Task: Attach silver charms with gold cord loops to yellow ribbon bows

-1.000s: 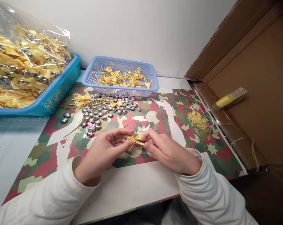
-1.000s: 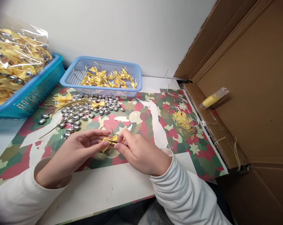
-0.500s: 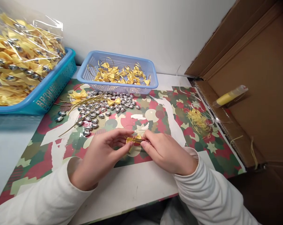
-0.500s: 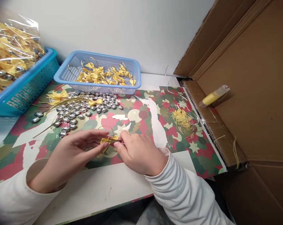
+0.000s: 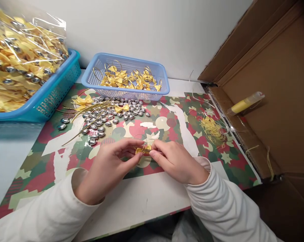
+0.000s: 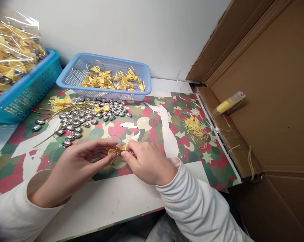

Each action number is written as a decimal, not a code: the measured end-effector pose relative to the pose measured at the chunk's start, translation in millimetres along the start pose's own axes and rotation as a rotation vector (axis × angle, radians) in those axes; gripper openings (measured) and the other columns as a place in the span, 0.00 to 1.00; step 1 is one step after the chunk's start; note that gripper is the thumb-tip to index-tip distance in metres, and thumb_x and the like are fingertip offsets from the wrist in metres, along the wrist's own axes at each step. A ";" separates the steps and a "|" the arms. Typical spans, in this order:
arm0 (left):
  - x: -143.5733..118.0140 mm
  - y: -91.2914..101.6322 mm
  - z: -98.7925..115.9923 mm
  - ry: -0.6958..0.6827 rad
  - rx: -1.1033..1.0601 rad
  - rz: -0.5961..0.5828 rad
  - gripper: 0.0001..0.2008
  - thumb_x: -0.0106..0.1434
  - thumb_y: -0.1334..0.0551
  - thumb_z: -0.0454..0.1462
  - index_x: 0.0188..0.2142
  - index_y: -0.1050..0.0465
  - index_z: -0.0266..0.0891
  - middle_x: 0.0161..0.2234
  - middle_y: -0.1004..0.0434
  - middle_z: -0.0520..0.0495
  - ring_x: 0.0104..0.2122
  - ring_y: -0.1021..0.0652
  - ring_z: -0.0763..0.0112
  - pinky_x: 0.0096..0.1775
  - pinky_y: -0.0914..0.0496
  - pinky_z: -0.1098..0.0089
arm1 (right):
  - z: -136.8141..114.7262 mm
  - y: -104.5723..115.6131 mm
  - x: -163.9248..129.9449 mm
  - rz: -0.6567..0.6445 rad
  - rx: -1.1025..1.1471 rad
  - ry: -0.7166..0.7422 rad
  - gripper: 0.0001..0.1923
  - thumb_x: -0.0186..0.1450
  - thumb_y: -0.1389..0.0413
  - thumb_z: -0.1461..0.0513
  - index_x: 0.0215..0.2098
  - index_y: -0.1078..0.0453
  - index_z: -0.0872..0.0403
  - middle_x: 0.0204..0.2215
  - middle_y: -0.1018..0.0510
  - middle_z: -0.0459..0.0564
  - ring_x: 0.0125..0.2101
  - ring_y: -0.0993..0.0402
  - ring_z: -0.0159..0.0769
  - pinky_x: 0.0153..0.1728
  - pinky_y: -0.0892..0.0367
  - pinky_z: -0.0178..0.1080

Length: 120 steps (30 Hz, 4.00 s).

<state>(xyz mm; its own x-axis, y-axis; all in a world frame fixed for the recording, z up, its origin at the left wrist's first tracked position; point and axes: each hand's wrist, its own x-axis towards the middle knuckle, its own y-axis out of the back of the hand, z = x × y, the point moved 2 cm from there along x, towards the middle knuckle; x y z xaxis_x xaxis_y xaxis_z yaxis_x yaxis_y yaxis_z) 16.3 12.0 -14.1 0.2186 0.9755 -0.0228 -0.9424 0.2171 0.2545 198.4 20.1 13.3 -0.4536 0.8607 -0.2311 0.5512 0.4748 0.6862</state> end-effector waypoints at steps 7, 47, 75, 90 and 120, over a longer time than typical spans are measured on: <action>-0.4 0.9 1.4 -0.002 0.000 -0.001 0.09 0.60 0.34 0.39 0.41 0.22 0.42 0.35 0.17 0.50 0.31 0.19 0.68 0.36 0.21 0.70 | 1.2 -0.5 0.0 0.017 0.008 -0.002 0.12 0.71 0.52 0.59 0.29 0.41 0.53 0.21 0.35 0.40 0.22 0.43 0.27 0.26 0.53 0.34; -5.4 2.0 13.5 -0.893 0.571 0.083 0.14 0.65 0.44 0.26 0.48 0.37 0.40 0.30 0.24 0.50 0.27 0.22 0.72 0.30 0.28 0.73 | 2.3 -18.0 10.3 0.647 -0.214 0.552 0.06 0.60 0.50 0.62 0.26 0.35 0.54 0.17 0.31 0.40 0.19 0.39 0.28 0.27 0.49 0.37; -2.9 -0.1 20.0 -0.119 -0.041 -0.064 0.15 0.67 0.45 0.41 0.25 0.34 0.40 0.21 0.38 0.55 0.20 0.38 0.75 0.21 0.41 0.74 | 1.4 -25.7 9.0 0.448 0.581 0.306 0.08 0.61 0.48 0.59 0.24 0.37 0.53 0.17 0.39 0.39 0.18 0.45 0.26 0.19 0.46 0.32; 0.2 -2.4 13.7 0.052 -0.022 -0.031 0.19 0.65 0.45 0.47 0.20 0.39 0.41 0.18 0.42 0.55 0.18 0.41 0.74 0.18 0.44 0.71 | 1.7 -28.0 13.7 0.289 0.664 0.163 0.11 0.63 0.47 0.59 0.23 0.38 0.54 0.19 0.38 0.41 0.20 0.44 0.26 0.22 0.45 0.32; -10.5 8.0 24.2 -0.598 0.618 0.213 0.10 0.60 0.42 0.31 0.25 0.41 0.44 0.19 0.37 0.54 0.19 0.35 0.71 0.24 0.39 0.67 | -1.7 -25.5 8.0 0.684 0.240 0.390 0.10 0.59 0.48 0.65 0.21 0.42 0.52 0.14 0.42 0.38 0.16 0.45 0.25 0.18 0.45 0.30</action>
<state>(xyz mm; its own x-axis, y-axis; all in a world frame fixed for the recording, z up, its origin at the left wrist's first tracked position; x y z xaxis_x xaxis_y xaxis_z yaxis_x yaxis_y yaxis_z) 12.6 2.7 11.7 0.3126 0.7747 0.5497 -0.7108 -0.1931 0.6763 179.5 14.6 -4.9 -0.1501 0.8693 0.4710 0.9085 -0.0667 0.4126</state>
